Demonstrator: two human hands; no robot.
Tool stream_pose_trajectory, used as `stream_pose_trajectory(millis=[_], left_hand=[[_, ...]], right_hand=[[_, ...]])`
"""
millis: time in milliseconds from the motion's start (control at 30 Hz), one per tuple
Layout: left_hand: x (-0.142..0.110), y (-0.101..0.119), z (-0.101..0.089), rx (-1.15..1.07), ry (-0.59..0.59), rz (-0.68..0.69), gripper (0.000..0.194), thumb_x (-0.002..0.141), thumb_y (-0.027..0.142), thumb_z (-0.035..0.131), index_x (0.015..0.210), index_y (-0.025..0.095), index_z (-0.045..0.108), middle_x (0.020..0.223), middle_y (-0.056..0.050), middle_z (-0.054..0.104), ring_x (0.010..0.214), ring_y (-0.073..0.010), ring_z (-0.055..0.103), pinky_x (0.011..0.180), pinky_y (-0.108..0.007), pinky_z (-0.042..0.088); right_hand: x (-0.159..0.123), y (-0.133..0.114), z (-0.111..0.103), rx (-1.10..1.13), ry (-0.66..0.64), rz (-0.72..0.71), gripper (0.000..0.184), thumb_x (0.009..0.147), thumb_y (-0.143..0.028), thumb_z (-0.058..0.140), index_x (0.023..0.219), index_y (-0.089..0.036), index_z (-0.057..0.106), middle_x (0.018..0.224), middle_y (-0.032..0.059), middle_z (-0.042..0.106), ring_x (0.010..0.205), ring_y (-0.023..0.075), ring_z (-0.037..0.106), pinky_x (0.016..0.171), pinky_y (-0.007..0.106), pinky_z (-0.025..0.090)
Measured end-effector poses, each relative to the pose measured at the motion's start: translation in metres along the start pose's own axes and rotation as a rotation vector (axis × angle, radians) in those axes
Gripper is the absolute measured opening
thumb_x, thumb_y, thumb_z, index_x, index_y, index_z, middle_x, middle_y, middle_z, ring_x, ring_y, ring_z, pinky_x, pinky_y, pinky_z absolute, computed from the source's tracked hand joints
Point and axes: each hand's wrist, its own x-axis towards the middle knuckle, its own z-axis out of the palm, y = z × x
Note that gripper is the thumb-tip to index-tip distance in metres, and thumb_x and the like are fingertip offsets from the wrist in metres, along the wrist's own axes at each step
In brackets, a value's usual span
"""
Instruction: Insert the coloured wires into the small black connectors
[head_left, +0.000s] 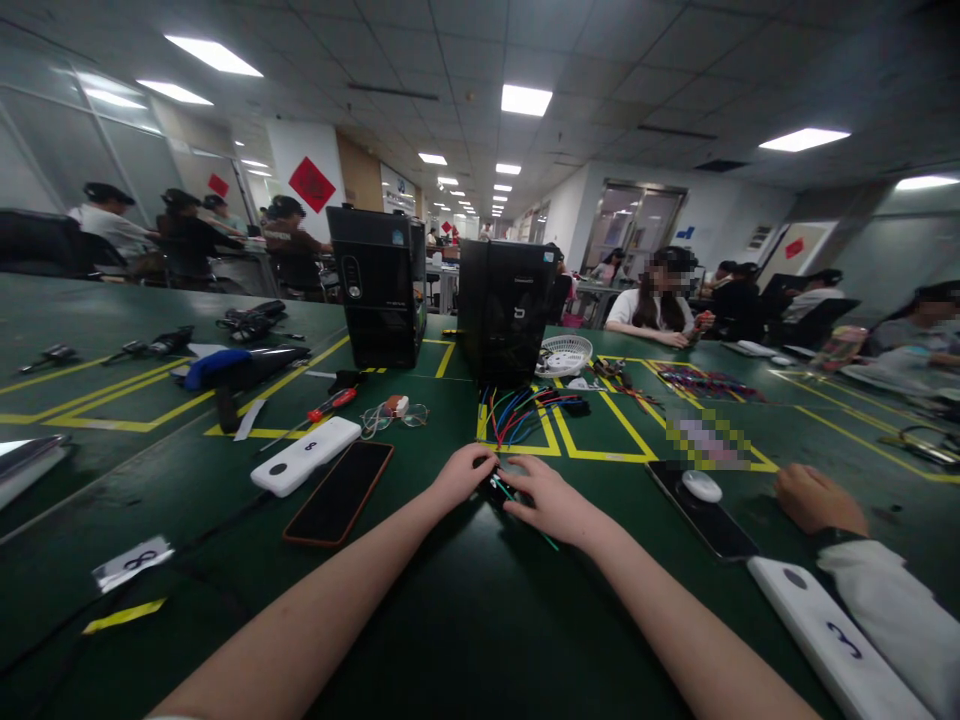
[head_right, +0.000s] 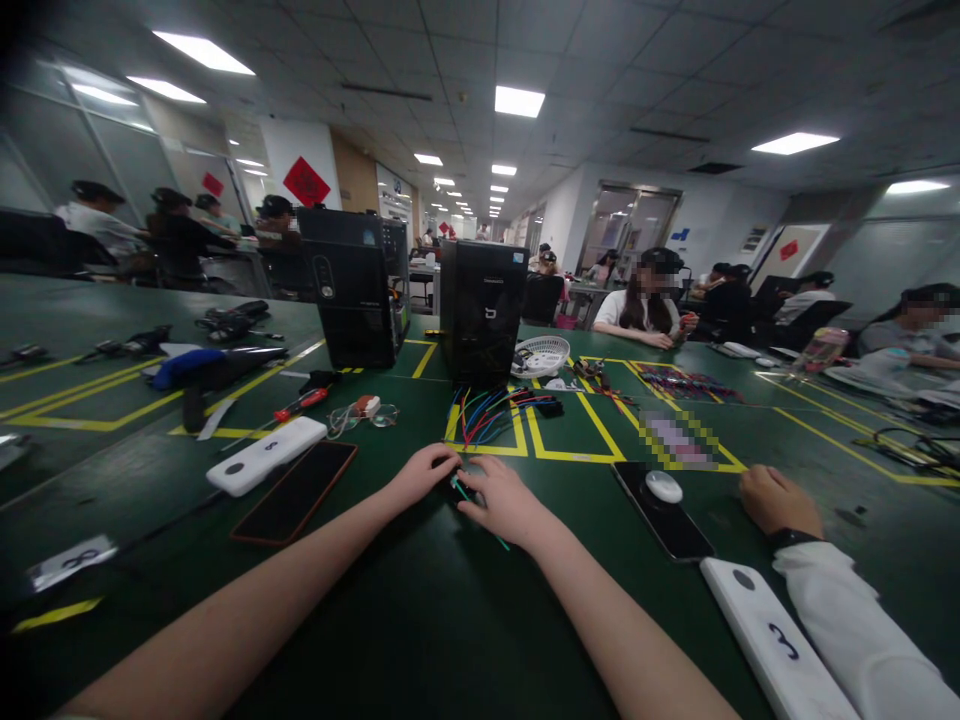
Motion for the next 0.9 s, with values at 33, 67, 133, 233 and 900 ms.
stream_pose_trajectory(millis=[33,67,133,233,900], left_hand=[[0.0,0.0,0.0,-0.003,0.003,-0.003,0.016,0.082,0.021,0.052,0.078,0.015,0.066,0.084,-0.005,0.066,0.085,-0.0187,0.06,0.081,-0.028,0.045],[0.0,0.0,0.0,-0.003,0.004,-0.004,0.015,0.082,0.021,0.052,0.078,0.015,0.066,0.084,-0.005,0.066,0.085,-0.0187,0.06,0.081,-0.028,0.045],[0.001,0.0,0.0,-0.002,0.002,-0.003,0.014,0.081,0.02,0.053,0.077,0.015,0.066,0.084,-0.005,0.066,0.085,-0.0185,0.06,0.081,-0.028,0.045],[0.001,0.0,0.0,-0.012,0.002,-0.012,0.013,0.081,0.02,0.054,0.077,0.015,0.065,0.084,-0.005,0.066,0.085,-0.0183,0.06,0.08,-0.027,0.045],[-0.008,0.003,0.001,0.091,-0.115,0.155,0.026,0.081,0.028,0.055,0.105,0.018,0.061,0.107,-0.007,0.064,0.101,-0.0218,0.057,0.092,-0.033,0.041]], right_hand=[[0.0,-0.002,0.001,-0.016,0.016,-0.003,0.047,0.082,-0.039,0.055,0.126,-0.023,0.053,0.133,0.0108,0.044,0.124,0.0249,0.037,0.103,0.04,0.03],[0.0,-0.003,0.001,-0.032,0.032,-0.006,0.047,0.081,-0.038,0.057,0.125,-0.022,0.053,0.132,0.011,0.044,0.123,0.0249,0.037,0.102,0.04,0.031],[0.0,-0.005,0.003,-0.055,0.058,-0.013,0.046,0.08,-0.036,0.058,0.124,-0.023,0.054,0.131,0.0109,0.046,0.122,0.0249,0.038,0.101,0.04,0.033],[0.0,-0.004,0.005,-0.059,0.075,-0.021,0.044,0.08,-0.035,0.058,0.122,-0.023,0.055,0.127,0.0107,0.049,0.119,0.0243,0.041,0.099,0.039,0.035],[0.004,0.011,0.021,-0.122,0.243,0.005,0.032,0.082,-0.01,0.047,0.109,-0.018,0.06,0.111,0.0092,0.057,0.104,0.0197,0.051,0.092,0.037,0.041]])
